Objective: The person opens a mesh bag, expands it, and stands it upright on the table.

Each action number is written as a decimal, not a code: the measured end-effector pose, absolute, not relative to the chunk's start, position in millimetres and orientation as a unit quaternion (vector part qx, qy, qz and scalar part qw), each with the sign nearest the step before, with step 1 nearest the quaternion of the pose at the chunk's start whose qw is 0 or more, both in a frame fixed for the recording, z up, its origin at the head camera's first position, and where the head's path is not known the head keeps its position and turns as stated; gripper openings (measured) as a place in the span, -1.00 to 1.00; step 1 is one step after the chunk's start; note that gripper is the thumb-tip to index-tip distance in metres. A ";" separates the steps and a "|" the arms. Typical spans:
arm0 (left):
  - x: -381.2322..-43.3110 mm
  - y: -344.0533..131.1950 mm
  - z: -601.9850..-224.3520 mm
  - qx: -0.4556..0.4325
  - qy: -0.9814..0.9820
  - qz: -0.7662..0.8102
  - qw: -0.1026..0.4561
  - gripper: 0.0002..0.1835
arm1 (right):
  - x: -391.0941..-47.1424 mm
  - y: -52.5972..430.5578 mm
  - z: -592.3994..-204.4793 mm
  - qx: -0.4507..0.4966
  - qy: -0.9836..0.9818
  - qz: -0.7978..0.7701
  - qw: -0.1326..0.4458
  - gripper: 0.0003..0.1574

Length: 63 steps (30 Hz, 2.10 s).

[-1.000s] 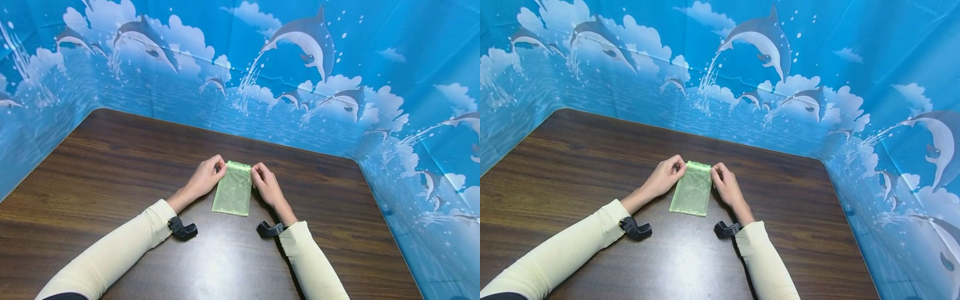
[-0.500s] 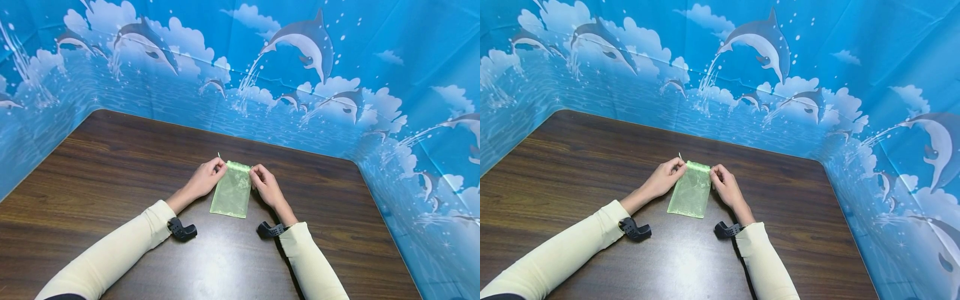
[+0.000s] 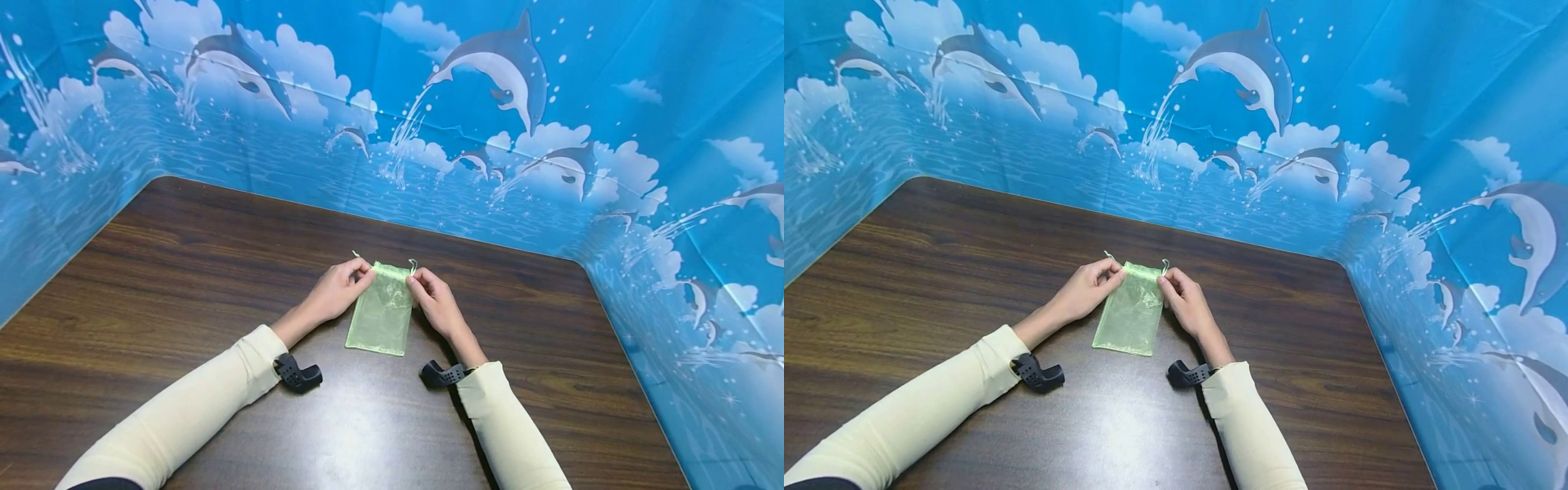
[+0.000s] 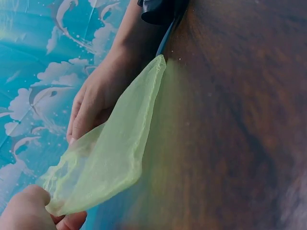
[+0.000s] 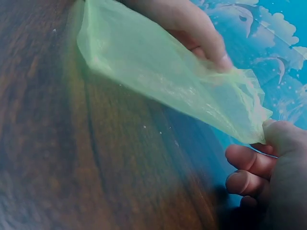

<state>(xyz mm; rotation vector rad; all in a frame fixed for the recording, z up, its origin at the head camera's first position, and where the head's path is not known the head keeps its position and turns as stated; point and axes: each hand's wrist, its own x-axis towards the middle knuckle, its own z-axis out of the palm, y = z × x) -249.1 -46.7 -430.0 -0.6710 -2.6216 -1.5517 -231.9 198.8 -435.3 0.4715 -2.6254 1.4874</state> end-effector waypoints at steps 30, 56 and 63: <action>-249.2 -44.2 -429.8 -0.215 -0.822 -0.524 0.047 -0.86 | -216.4 185.4 -406.5 0.136 -0.854 0.500 0.044 -0.71; -247.4 -44.4 -428.3 -0.208 -0.821 -0.529 0.047 -0.85 | -217.2 184.9 -405.9 0.132 -0.850 0.507 0.053 -0.70; -248.4 -43.9 -428.7 -0.207 -0.821 -0.529 0.048 -0.84 | -217.2 185.4 -405.6 0.131 -0.849 0.508 0.054 -0.71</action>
